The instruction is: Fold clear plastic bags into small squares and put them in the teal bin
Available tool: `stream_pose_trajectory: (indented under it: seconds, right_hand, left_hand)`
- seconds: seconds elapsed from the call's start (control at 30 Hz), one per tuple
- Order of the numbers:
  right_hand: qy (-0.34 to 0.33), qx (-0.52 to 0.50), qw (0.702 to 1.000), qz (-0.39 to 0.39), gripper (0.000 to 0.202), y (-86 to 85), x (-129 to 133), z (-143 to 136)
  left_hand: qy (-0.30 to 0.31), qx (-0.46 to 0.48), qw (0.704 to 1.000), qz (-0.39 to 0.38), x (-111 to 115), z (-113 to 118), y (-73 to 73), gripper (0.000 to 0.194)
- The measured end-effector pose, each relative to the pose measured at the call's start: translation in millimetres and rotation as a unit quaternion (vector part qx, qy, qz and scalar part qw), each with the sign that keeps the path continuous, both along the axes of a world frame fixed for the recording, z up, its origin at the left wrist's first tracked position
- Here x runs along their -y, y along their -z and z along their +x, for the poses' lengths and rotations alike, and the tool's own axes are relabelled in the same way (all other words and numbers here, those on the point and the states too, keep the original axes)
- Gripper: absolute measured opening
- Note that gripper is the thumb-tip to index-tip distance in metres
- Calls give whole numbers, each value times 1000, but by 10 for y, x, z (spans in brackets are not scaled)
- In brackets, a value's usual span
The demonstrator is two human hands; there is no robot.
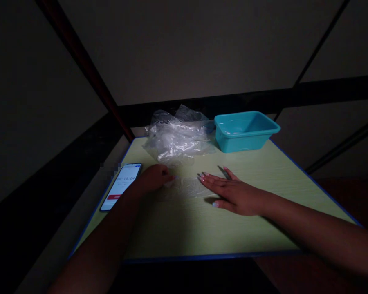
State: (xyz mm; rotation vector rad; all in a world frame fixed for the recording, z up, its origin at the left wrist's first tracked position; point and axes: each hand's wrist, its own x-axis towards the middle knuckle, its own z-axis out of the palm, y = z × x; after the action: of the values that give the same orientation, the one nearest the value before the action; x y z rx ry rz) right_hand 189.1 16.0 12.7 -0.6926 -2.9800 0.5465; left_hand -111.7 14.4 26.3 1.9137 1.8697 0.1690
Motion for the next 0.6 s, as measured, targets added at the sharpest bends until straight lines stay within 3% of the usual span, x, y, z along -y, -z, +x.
stream_pose_trajectory:
  seconds: [0.23,0.6]
  right_hand:
    - [-16,-25,1000,2,68,37,-34,7]
    - [-8,-9,1000,-6,67,31,-24,-7]
  left_hand:
    - [26,4,1000,-4,8,-12,7,37]
    - [48,-1,999,-8,31,-2,-18,26]
